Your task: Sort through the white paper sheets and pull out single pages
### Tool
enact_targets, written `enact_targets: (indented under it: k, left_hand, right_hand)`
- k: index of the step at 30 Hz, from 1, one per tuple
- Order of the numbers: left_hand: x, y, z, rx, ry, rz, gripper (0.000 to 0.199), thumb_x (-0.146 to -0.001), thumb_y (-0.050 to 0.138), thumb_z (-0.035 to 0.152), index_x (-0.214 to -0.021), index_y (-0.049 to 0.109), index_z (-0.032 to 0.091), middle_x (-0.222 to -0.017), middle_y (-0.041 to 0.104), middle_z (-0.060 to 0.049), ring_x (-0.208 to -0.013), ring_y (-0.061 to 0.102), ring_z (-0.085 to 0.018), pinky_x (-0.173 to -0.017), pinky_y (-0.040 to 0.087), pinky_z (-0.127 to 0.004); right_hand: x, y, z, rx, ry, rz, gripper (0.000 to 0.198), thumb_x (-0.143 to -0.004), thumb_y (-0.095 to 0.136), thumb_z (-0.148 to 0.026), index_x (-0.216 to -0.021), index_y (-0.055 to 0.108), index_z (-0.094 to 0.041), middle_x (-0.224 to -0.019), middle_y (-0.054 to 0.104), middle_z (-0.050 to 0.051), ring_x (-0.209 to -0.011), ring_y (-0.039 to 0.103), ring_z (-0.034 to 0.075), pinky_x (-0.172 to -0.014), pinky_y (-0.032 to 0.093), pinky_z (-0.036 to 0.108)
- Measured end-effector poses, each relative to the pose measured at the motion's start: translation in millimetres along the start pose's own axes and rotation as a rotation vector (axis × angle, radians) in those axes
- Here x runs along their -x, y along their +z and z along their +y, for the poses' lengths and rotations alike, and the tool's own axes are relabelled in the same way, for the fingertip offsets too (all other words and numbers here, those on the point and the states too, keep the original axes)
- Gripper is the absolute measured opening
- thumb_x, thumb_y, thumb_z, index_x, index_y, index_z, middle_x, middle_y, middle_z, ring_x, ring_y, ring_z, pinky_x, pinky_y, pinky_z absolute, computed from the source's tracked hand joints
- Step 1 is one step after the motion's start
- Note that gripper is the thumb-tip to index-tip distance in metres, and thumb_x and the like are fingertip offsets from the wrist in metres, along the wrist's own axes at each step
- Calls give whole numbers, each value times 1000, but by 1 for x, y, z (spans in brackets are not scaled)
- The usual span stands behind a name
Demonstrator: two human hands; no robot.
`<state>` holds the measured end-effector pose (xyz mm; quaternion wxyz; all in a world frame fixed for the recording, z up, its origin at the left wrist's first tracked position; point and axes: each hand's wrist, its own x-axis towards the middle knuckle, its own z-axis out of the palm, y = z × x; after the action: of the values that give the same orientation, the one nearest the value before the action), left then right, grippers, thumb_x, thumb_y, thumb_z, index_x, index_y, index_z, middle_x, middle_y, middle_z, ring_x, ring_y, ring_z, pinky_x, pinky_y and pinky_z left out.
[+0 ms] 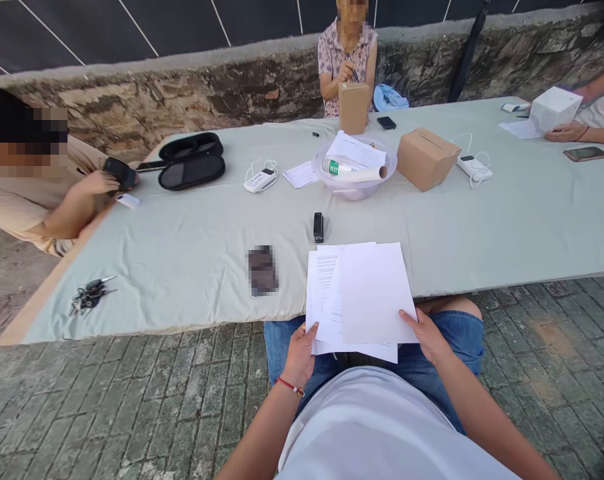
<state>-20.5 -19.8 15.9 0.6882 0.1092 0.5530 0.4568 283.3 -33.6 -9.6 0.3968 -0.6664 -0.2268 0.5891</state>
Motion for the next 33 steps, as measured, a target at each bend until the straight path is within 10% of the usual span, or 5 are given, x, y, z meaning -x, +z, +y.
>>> enact_targets:
  k: [11, 33]
  left_hand:
    - [-23, -25, 24, 61, -182, -210, 43, -82, 69, 37, -118, 65, 13, -114, 71, -13, -110, 66, -26, -98, 52, -36]
    - [-21, -24, -2, -83, -17, -127, 33, -74, 75, 43, -87, 70, 14, -87, 74, -7, -76, 68, -19, -70, 51, -27]
  right_hand:
    - [-10, 19, 3, -28, 76, -350, 46, -71, 81, -38, -109, 71, -14, -109, 73, 12, -100, 70, 29, -97, 51, 46]
    - [-18, 54, -9, -219, 177, -271, 38, -75, 78, -33, -107, 69, -14, -102, 75, 13, -87, 72, 26, -83, 57, 37]
